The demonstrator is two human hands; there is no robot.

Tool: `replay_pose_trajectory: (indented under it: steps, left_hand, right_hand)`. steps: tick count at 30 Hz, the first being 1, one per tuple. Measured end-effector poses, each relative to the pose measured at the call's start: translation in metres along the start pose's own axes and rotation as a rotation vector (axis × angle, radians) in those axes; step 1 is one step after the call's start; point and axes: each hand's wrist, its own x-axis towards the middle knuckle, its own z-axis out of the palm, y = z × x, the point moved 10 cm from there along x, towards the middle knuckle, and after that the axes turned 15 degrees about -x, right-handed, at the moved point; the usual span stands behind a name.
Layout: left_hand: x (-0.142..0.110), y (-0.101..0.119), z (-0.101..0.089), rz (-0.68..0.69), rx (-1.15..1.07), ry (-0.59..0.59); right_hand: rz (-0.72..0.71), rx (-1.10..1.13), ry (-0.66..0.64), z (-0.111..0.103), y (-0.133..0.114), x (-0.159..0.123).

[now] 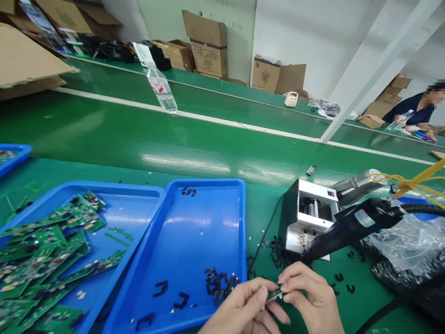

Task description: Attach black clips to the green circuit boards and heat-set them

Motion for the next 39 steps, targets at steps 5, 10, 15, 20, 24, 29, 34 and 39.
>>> replay_pose_trajectory:
  steps: [5, 10, 15, 20, 24, 29, 34, 39]
  left_hand:
    - [0.003, -0.025, 0.026, -0.273, -0.112, -0.183]
    - [0.002, -0.026, 0.043, -0.213, 0.068, -0.278]
    - [0.011, -0.017, 0.038, -0.012, 0.074, -0.178]
    - [0.018, -0.006, 0.019, 0.139, 0.024, 0.038]
    - [0.016, 0.0, 0.015, 0.214, 0.098, 0.096]
    - [-0.005, 0.033, 0.028, 0.601, 0.488, 0.065]
    - [-0.035, 0.05, 0.058, 0.99, 0.809, -0.115]
    - [-0.044, 0.048, 0.059, 1.134, 0.918, -0.074]
  right_hand:
    - [-0.043, 0.093, -0.096, 0.001, 0.001, -0.012]
    - [0.095, 0.204, -0.277, 0.012, 0.02, -0.026]
    - [0.227, 0.183, -0.16, -0.009, 0.033, -0.028]
    - [-0.096, -0.052, 0.671, -0.095, -0.008, -0.028]
    - [-0.084, -0.087, 0.614, -0.081, -0.01, -0.02]
    - [0.085, -0.195, 0.202, -0.029, 0.007, -0.014]
    - [0.067, -0.06, -0.023, -0.006, 0.008, -0.014]
    - [0.149, 0.073, -0.102, -0.001, 0.019, -0.016]
